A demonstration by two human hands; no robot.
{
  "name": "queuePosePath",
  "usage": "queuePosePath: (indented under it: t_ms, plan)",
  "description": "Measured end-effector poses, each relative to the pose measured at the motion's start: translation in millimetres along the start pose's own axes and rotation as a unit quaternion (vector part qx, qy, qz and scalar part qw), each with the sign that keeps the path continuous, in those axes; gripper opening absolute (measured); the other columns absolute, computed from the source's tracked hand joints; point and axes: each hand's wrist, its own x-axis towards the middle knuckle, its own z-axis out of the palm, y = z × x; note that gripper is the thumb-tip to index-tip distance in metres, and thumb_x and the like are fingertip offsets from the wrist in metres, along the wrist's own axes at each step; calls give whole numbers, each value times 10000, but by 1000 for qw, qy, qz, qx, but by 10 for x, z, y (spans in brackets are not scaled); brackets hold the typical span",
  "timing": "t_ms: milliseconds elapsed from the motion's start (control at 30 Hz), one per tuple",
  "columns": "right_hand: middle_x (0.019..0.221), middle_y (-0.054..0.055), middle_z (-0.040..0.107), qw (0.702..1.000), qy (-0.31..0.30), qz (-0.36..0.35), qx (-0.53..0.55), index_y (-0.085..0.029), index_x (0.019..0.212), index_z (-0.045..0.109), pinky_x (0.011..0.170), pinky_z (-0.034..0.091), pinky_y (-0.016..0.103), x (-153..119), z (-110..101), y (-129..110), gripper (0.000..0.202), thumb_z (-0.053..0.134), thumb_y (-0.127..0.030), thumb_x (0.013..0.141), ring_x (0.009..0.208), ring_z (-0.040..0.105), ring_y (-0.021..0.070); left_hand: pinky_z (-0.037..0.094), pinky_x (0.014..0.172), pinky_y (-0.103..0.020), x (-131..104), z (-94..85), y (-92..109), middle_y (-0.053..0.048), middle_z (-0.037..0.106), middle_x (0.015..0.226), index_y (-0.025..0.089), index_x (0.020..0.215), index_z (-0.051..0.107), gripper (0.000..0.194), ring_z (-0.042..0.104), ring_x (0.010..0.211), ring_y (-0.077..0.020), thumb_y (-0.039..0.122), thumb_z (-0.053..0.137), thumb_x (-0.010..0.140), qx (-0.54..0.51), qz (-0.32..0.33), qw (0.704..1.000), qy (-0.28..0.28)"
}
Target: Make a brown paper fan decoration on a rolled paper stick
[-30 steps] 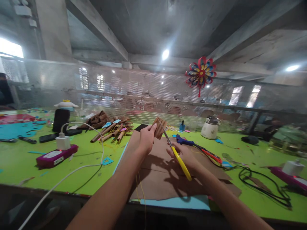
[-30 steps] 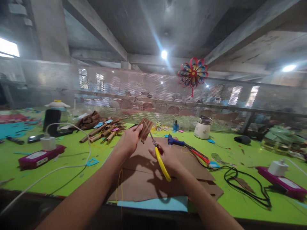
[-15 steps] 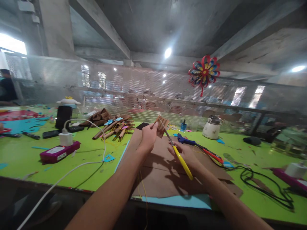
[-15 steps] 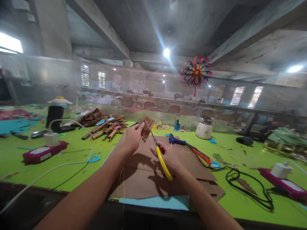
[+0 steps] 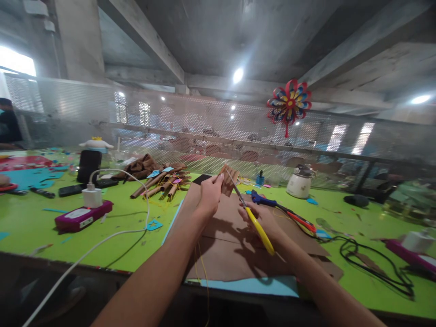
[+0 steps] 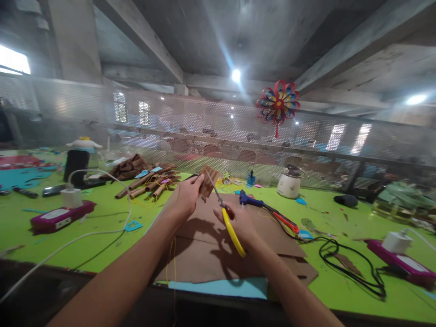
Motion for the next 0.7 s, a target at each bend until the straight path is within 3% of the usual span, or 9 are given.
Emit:
queuePosePath:
  t_ms: [200,467,700]
  plan:
    - [641,1,546,1000,-2,-5,2,-157,975,663,437,342,208,-25,-14,-13,456,566,-568,801,488,413,97,457,620,-260,-39,11,44,-40,661,616,110,747,713,246,615,690,-193,350,733,697,4,4,1000,16]
    - [628,0,542,1000,-3,-9,-9,-159,946,671,437,342,209,-44,-30,-100,442,562,-563,802,491,428,104,471,630,-256,11,-14,-21,-31,644,625,112,789,702,223,617,659,-167,312,747,700,-48,-7,999,-6]
    - [591,-5,520,1000,0,20,19,-165,847,659,396,312,201,-65,-22,-92,407,596,-561,776,451,417,96,459,590,-239,5,-20,11,-29,639,619,117,798,692,269,612,647,-161,363,742,702,-27,-15,1000,-2]
